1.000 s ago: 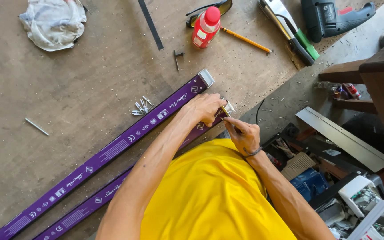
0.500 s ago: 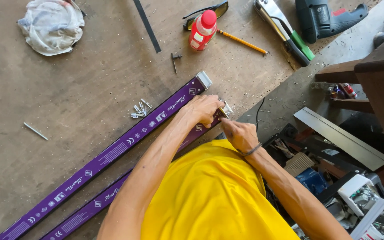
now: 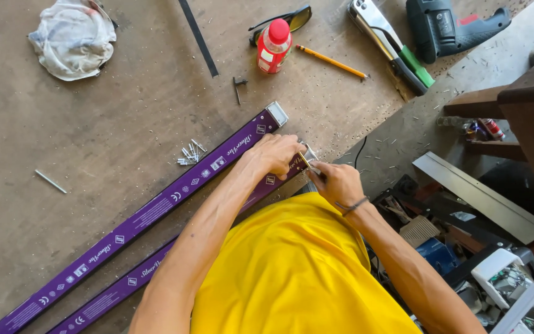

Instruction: Assembling metal or plastic frame components by marking with a pencil, drilling holes, and using a manual stapler.

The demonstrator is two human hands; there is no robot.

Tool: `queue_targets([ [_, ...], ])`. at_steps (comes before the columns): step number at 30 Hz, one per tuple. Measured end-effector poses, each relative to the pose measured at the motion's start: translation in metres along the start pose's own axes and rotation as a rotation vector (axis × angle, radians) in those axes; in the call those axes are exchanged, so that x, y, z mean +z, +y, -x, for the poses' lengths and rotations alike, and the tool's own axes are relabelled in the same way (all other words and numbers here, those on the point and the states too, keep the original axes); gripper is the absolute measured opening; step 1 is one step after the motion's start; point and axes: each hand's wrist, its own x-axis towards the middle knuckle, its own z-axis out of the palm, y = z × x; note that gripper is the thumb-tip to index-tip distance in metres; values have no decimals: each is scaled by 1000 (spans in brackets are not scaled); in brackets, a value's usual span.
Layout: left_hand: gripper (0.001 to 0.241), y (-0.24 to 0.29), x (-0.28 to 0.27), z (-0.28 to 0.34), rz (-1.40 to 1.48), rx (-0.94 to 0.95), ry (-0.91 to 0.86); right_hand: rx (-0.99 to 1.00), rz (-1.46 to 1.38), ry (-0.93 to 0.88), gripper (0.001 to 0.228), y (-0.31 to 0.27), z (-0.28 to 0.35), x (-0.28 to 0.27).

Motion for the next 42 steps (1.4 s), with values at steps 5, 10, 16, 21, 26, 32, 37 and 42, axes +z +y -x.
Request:
queue_targets([
  [5, 78, -2, 2, 0, -20, -2, -6, -55, -81, 62, 5, 11, 1, 28],
  [10, 77, -2, 6, -14, -34, -7, -21, -67, -103, 58, 6, 33, 10, 42],
  [16, 77, -5, 7, -18, -66, -48, -8, -161, -133, -52, 5, 29, -11, -15],
  [21, 69, 5, -3, -13, -67, -55, -17, 7, 34, 297, 8, 144, -67, -76],
  [26, 73, 9, -4, -12, -44, -61, -43, 60, 194, 292, 30, 233, -143, -116],
  [32, 75, 11, 4, -12, 7, -93, -52, 117, 281, 130, 73, 276, -205, -137],
  [37, 72, 13, -2, -8, 18, -123, -32, -53, 107, 73, 63, 191, -210, -106],
  [42, 67, 8, 8, -12, 59, -118, -8, 169, 290, -185, 51, 200, -227, -60],
])
